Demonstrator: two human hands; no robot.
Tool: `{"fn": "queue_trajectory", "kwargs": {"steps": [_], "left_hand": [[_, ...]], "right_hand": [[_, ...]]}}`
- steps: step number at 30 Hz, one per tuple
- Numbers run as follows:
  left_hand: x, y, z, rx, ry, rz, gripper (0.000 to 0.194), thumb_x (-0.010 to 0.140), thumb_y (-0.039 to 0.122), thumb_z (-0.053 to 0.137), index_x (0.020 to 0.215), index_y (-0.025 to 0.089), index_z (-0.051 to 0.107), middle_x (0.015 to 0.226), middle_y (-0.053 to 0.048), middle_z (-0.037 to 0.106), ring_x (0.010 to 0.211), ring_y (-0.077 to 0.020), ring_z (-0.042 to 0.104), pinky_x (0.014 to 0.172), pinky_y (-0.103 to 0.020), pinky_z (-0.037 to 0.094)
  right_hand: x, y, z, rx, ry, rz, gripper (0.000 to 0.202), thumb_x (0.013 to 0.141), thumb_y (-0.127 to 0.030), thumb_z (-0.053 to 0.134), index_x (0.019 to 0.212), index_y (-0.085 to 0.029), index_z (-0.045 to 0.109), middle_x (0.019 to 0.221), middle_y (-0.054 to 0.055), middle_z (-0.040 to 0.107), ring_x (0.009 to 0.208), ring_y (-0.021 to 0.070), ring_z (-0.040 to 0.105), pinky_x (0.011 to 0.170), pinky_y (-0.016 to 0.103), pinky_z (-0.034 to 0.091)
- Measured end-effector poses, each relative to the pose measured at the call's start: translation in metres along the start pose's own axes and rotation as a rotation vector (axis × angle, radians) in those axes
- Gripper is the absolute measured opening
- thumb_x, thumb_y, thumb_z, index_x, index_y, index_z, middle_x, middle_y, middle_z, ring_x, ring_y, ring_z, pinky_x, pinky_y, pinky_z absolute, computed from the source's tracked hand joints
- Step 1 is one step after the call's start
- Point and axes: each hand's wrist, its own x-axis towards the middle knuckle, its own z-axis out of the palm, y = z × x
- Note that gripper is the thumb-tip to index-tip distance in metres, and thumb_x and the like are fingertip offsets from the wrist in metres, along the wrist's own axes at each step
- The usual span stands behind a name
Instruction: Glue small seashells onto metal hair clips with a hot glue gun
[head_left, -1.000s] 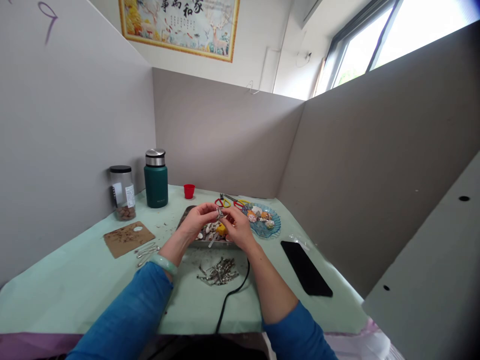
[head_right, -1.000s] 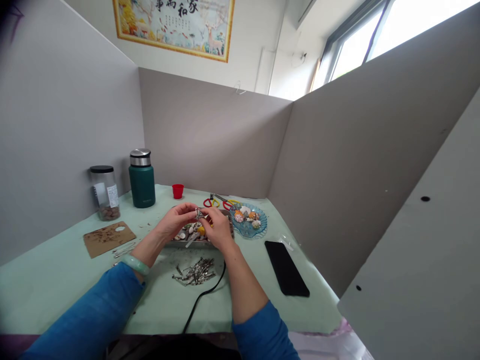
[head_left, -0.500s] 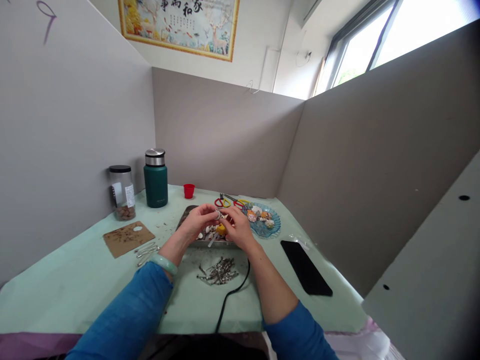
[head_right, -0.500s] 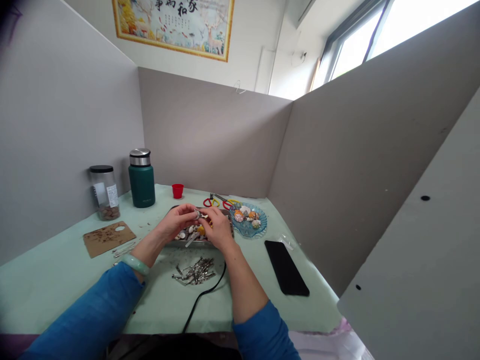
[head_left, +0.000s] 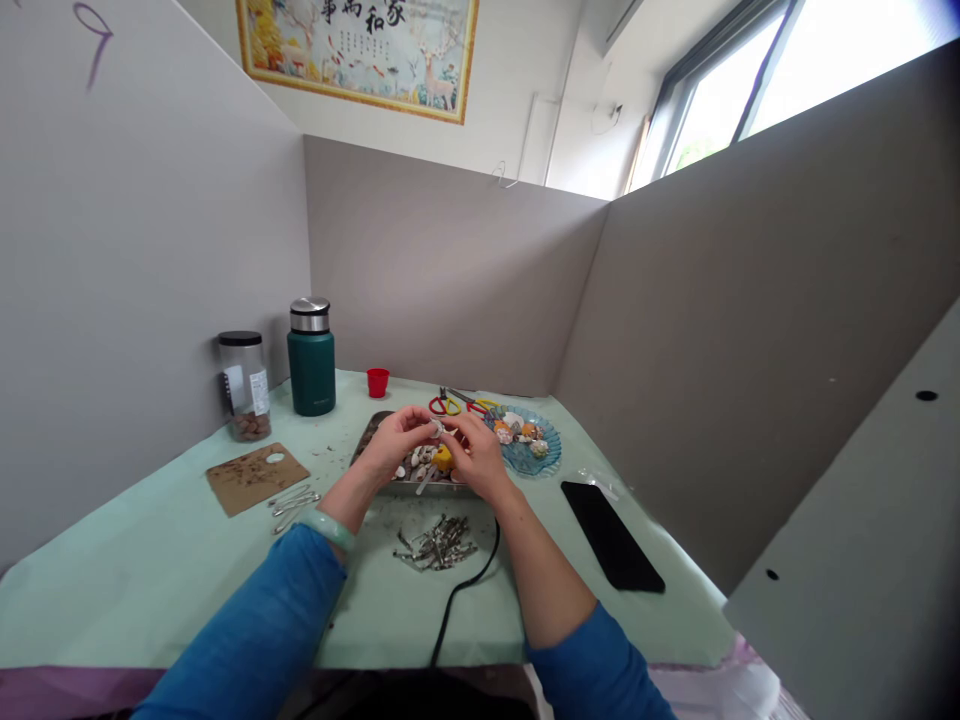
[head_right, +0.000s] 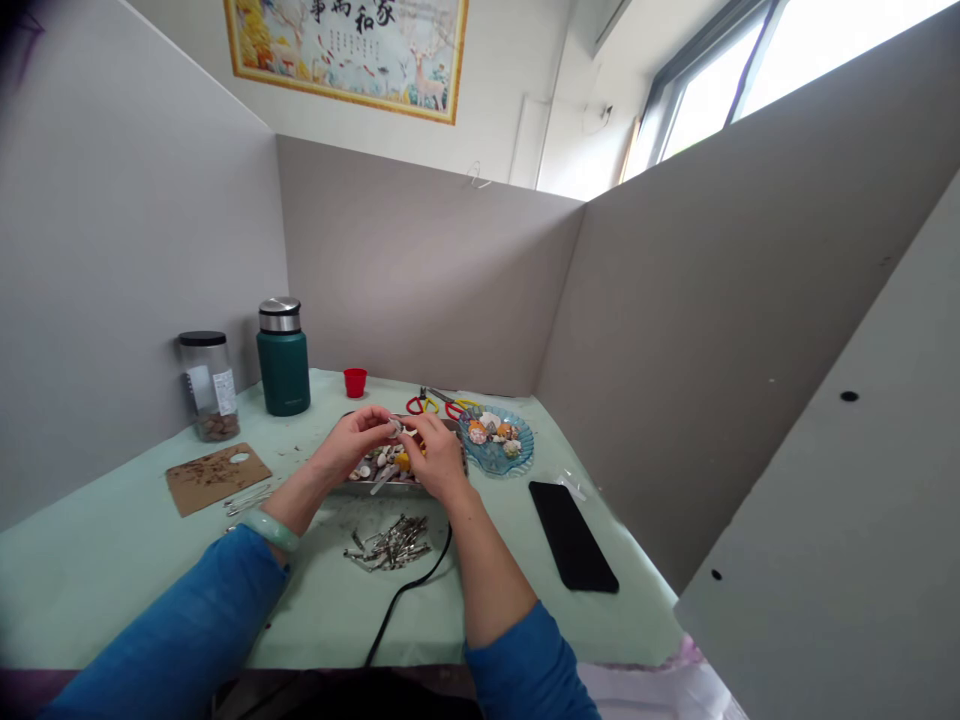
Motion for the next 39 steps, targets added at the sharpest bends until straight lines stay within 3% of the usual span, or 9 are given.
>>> {"fn": "queue_trajectory", "kwargs": {"steps": [11, 20, 39], "left_hand": [[-0.0043, 0.0065, 0.0064, 0.075, 0.034, 0.044, 0.029, 0.061, 0.027, 0.077, 0.081, 0.015, 0.059, 0.084, -0.004, 0.065, 0.08, -0.0171, 0.061, 0.074, -0.031, 0.048], [-0.0028, 0.0052, 0.0058, 0.114, -0.007, 0.055, 0.037, 0.059, 0.027, 0.079, 0.089, 0.015, 0.061, 0.091, -0.004, 0.064, 0.086, -0.0173, 0.06, 0.081, -0.03, 0.045], [-0.0047, 0.0074, 0.0055, 0.132, -0.008, -0.014, 0.037, 0.06, 0.036, 0.078, 0.089, 0.016, 0.065, 0.084, -0.002, 0.065, 0.061, -0.0112, 0.056, 0.063, -0.026, 0.045]], "right_hand": [[-0.0002, -0.0011, -0.0002, -0.009, 0.004, 0.011, 0.02, 0.087, -0.025, 0.051, 0.105, -0.022, 0.06, 0.1, 0.007, 0.062, 0.074, 0.015, 0.059, 0.071, 0.029, 0.047], [0.0015, 0.0003, -0.0006, -0.045, 0.072, 0.035, 0.014, 0.087, -0.027, 0.05, 0.088, -0.02, 0.062, 0.084, 0.006, 0.062, 0.076, 0.0168, 0.056, 0.067, 0.028, 0.045], [0.003, -0.0037, -0.0034, 0.013, 0.093, 0.06, 0.016, 0.088, -0.025, 0.047, 0.083, -0.019, 0.061, 0.081, 0.004, 0.06, 0.076, 0.0163, 0.055, 0.071, 0.028, 0.043]]}}
